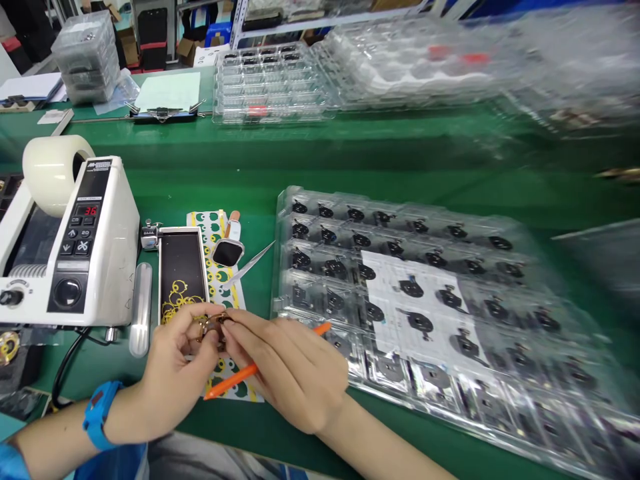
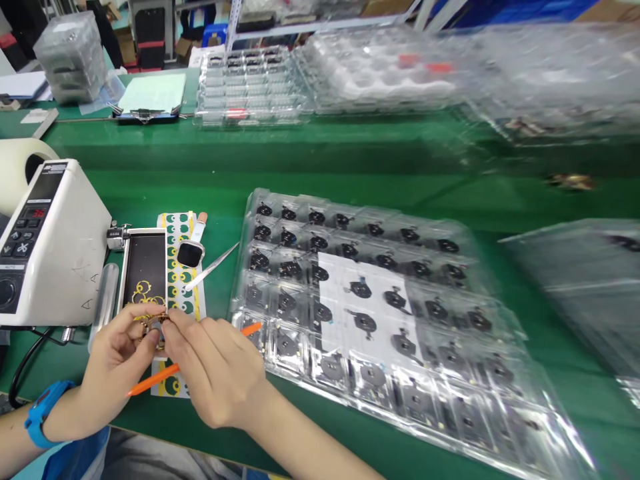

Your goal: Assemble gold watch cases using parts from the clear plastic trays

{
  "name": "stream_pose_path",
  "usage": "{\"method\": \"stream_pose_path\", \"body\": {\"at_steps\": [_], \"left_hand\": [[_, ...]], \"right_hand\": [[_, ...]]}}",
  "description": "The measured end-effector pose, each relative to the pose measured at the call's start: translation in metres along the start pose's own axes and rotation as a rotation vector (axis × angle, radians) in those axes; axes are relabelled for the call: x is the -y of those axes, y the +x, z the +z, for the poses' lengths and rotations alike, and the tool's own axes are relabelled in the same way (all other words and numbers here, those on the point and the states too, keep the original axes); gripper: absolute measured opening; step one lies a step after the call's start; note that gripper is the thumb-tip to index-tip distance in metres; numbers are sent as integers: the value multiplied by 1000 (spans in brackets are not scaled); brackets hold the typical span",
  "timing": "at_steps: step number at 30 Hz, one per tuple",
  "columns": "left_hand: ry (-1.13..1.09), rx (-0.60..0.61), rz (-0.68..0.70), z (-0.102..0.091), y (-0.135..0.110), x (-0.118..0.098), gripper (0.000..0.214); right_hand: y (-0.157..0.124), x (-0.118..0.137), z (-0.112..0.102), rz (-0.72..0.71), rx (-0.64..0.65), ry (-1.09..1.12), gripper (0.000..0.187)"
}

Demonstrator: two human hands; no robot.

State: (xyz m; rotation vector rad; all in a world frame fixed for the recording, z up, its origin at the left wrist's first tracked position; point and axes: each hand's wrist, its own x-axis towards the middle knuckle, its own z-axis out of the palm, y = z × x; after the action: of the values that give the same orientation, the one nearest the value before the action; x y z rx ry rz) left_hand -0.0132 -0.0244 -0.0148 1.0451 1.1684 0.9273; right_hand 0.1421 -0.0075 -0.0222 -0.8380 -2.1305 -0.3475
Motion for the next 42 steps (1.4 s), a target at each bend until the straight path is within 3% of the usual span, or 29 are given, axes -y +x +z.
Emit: {"method": "stream_pose_path", "body": {"at_steps": [3,12,25,29,32,34,37,42], "left_hand": [[55,4,35,1,-1,0,20],[136,5,141,1,-3,-1,21],[24,7,38,2,-3,-1,16],[-145,7,-33,-1,2,-2,15],[-267,46,-92,-5,7,-7,21],[-266,64,-105,-7,10,-12,21],[-195,90,-104,-9,11,-18,16],[-95,117,-60,-9,11,-19,8]], "right_hand": [[1,0,-1,-20,11,-32,15],[-1,8,3,95,-26,-13,9],[-2,9,4,108,-12,44,11],[3,5,-6,273,32,246,7],[5,-2,-16,517,114,527,7],[6,-7,-19,601,247,674,9],[7,-9,-18,585,423,839,10],[6,0,-16,560,500,893,18]]}}
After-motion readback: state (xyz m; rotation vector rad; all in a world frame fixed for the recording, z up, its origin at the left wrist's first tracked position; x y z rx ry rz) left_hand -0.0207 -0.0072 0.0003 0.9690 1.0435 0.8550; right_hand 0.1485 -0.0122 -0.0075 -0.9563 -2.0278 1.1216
